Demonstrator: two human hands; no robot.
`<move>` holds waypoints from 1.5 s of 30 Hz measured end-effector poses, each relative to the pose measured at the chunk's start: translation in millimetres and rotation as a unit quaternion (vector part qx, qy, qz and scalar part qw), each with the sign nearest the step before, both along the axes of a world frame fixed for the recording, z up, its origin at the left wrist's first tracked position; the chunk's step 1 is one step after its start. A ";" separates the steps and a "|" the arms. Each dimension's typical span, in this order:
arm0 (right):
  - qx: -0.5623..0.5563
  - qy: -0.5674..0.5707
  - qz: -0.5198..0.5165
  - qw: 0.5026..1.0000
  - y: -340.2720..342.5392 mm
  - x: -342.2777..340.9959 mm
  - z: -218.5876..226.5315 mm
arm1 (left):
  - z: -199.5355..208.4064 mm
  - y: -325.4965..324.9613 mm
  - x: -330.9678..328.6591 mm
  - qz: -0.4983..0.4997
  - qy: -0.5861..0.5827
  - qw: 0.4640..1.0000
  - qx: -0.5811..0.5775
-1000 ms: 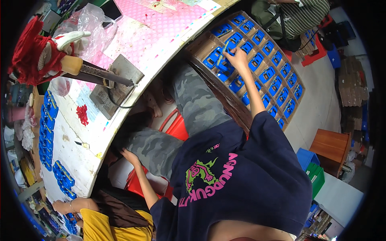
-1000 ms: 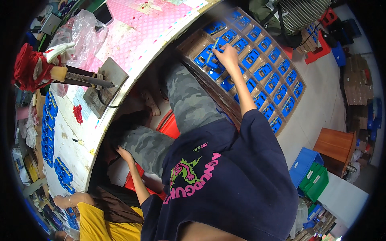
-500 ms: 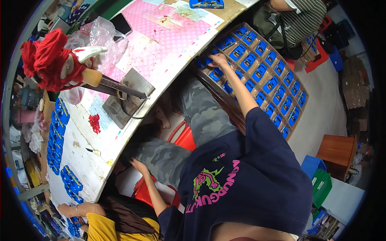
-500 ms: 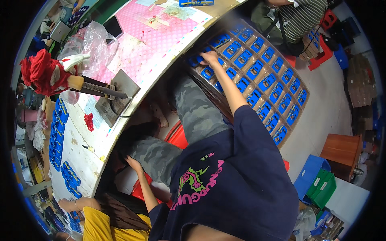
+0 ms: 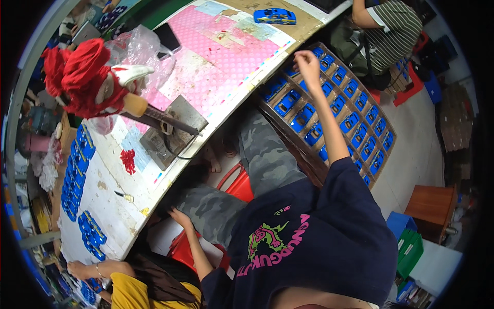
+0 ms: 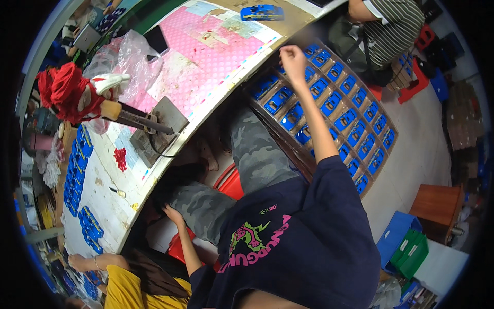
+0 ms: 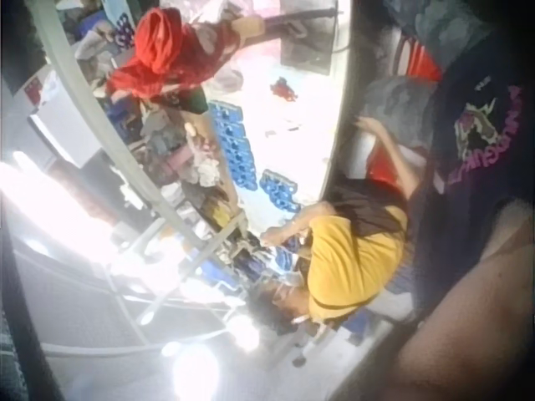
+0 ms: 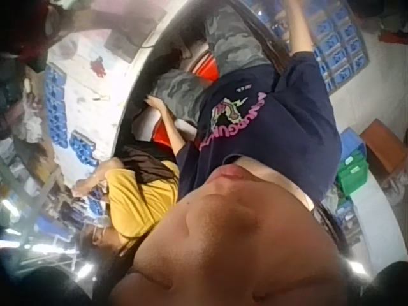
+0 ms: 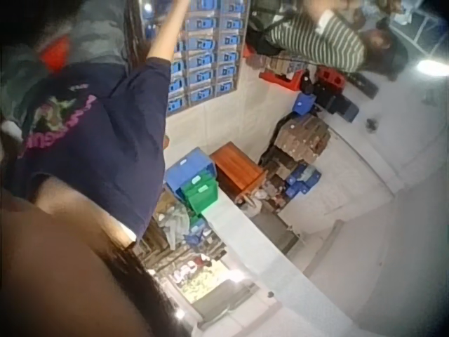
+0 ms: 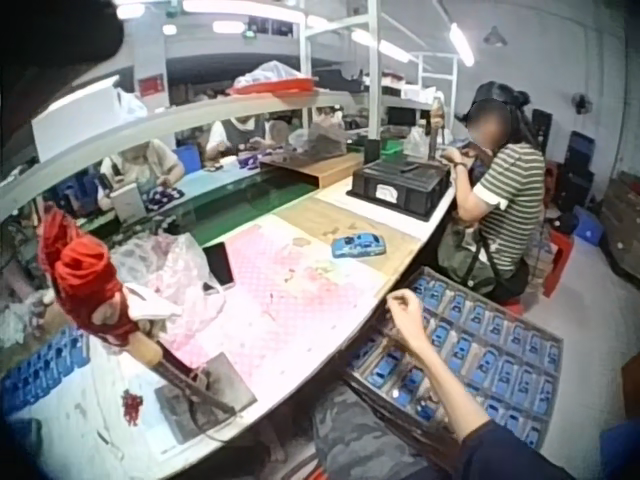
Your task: The person repeatedly picks up blue plastic car-shaped frames and uses a heated metal rod to smooth or melt edges and seams. They handle the parts one by one, rotating them to access different sides, and place the finished pieces into a cardboard tray.
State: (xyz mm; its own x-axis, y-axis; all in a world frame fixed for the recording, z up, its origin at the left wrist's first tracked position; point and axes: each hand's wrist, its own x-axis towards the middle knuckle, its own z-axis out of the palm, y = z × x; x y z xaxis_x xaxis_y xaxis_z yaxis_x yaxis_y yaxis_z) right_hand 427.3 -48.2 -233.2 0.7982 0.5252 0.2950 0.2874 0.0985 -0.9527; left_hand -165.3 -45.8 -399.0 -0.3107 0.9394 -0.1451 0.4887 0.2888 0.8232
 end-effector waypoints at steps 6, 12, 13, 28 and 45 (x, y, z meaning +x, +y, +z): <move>-0.046 -0.067 -0.014 0.997 64.8 36.0 52.4 | 10.7 -3.0 5.2 -0.003 0.031 1.000 0.004; -0.192 0.029 0.091 0.977 103.8 67.5 61.0 | 53.4 -42.0 41.5 -0.091 0.164 0.975 0.120; -0.184 0.045 0.084 0.978 104.6 68.6 58.2 | 75.6 -49.1 49.3 -0.130 0.175 0.965 0.148; 0.226 0.189 0.340 0.893 -16.8 -19.3 62.6 | 241.4 73.1 94.5 -0.140 0.227 0.902 0.339; -0.313 -0.131 0.469 0.815 -127.3 -143.8 -55.1 | 230.0 88.7 104.3 -0.093 0.234 0.915 0.314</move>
